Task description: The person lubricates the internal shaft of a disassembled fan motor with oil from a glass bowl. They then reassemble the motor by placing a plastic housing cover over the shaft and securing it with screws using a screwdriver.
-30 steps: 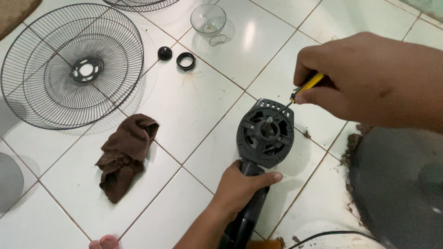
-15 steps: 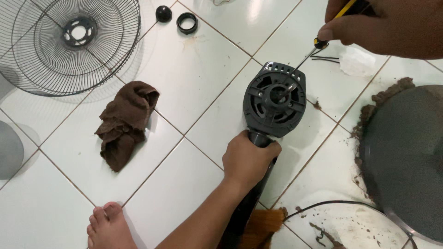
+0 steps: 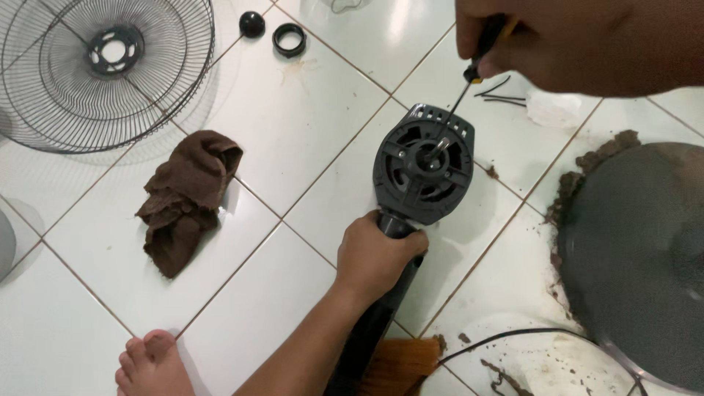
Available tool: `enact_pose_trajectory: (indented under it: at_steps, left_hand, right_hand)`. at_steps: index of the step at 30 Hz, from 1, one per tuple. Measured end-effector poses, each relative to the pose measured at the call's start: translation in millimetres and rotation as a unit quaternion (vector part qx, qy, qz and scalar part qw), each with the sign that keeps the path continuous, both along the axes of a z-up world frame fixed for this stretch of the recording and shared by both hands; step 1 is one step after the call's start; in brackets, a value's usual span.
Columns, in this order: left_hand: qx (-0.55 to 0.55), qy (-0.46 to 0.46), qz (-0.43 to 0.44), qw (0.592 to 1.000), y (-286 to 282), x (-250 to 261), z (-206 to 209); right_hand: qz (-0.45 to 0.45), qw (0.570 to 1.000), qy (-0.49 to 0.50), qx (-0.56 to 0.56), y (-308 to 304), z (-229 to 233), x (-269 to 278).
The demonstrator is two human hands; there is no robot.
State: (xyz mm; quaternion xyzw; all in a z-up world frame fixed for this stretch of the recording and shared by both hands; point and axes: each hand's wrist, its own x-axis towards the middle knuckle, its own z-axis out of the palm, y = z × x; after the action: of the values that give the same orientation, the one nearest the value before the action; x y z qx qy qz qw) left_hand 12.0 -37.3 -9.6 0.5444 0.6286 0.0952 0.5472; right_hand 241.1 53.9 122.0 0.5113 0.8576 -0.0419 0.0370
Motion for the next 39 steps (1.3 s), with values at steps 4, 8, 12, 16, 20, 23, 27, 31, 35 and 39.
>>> enact_pose_trajectory:
  at_steps: [4, 8, 12, 16, 20, 23, 27, 31, 35, 39]
  left_hand:
    - [0.004, 0.022, 0.005, 1.0, -2, -1, 4]
    - [-0.003, 0.028, 0.022, 0.999, -5, 1, 7]
    - [-0.009, 0.025, 0.016, 1.0, -7, 1, 8]
    - [0.016, 0.018, 0.022, 0.999, -7, 0, 4]
    - [0.025, -0.02, 0.04, 0.999, -5, -2, 3]
    - [0.025, -0.001, 0.048, 0.999, -2, -4, 2]
    - [0.046, -0.005, 0.046, 0.998, 0, -9, 1]
    - [0.057, 0.01, 0.015, 0.998, 4, -10, 2]
    - [0.04, 0.025, 0.005, 0.999, 5, -9, 9]
    - [0.035, 0.03, -0.012, 0.999, 3, -5, 16]
  right_hand:
    - [-0.112, 0.988, -0.102, -0.025, -14, 34, -31]
    - [-0.23, 0.953, -0.163, -0.109, -25, 61, -52]
    - [-0.243, 0.948, -0.15, -0.143, -28, 69, -56]
    - [-0.202, 0.967, -0.097, -0.125, -28, 58, -45]
    - [-0.144, 0.985, -0.023, -0.091, -28, 49, -37]
    - [-0.129, 0.987, -0.01, -0.092, -27, 52, -48]
    - [-0.214, 0.954, -0.145, -0.154, -23, 66, -68]
    - [-0.162, 0.972, -0.127, -0.117, -20, 67, -65]
    - [-0.121, 0.988, -0.045, -0.086, -19, 60, -62]
    - [-0.141, 0.978, -0.127, -0.084, -14, 70, -68]
